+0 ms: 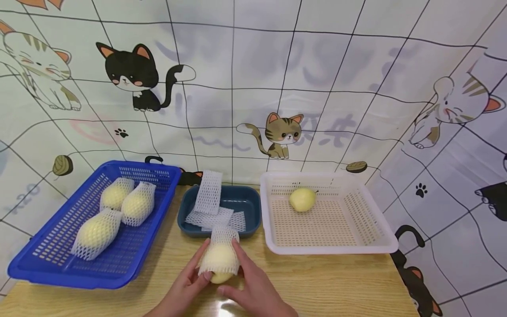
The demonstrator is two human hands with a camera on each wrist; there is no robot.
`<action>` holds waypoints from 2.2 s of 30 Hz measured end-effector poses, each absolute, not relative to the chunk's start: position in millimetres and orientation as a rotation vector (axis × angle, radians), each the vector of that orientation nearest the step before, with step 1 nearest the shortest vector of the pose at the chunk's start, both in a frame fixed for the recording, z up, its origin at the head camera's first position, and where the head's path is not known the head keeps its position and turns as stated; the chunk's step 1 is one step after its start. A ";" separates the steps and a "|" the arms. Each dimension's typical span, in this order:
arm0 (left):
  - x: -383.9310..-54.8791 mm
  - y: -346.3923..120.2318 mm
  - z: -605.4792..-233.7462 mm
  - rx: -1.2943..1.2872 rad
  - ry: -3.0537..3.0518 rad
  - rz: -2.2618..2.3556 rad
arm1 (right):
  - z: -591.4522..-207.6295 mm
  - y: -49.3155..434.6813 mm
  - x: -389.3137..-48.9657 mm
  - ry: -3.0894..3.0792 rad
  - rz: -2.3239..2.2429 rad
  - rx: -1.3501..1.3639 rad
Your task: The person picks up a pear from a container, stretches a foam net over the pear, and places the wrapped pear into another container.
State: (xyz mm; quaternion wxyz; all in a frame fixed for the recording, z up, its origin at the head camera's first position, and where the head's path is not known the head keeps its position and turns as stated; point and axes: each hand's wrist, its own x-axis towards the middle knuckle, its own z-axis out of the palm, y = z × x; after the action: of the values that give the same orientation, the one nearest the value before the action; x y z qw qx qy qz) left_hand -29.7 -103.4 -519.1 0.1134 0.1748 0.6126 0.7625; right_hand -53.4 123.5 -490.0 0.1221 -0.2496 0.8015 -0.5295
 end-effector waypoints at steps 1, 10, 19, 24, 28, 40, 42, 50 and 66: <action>-29.9 -103.3 -519.7 0.528 1.775 2.227 | -489.9 123.2 -53.9 2.333 -1.556 -0.725; -30.8 -105.6 -511.9 0.460 2.076 1.978 | -488.1 131.6 -55.0 2.571 -1.349 -0.836; -32.1 -101.3 -515.2 0.669 2.672 1.506 | -494.5 128.5 -55.5 2.770 -1.058 -1.069; -31.4 -101.0 -511.4 0.626 2.797 1.338 | -495.0 126.6 -54.8 2.819 -1.010 -1.099; -32.2 -101.3 -509.2 0.586 2.828 1.281 | -494.8 126.7 -54.6 2.847 -1.002 -1.087; -29.6 -102.6 -512.5 0.524 2.829 1.438 | -499.1 125.9 -55.6 2.788 -1.064 -1.059; -28.9 -101.5 -512.5 0.522 2.846 1.457 | -499.9 124.5 -55.3 2.860 -1.056 -1.120; -27.3 -98.1 -511.0 0.443 2.845 1.476 | -496.8 120.1 -50.5 3.129 -0.922 -1.243; -31.8 -112.0 -489.9 0.250 2.229 1.756 | -484.8 143.8 -56.7 2.107 -1.562 -0.663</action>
State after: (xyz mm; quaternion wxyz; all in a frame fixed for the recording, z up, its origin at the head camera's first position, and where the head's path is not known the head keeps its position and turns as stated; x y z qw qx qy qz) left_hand -31.8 -112.0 -489.9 0.1460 0.0869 0.7742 0.6097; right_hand -56.7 143.8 -484.8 0.2166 -0.2392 0.7604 -0.5636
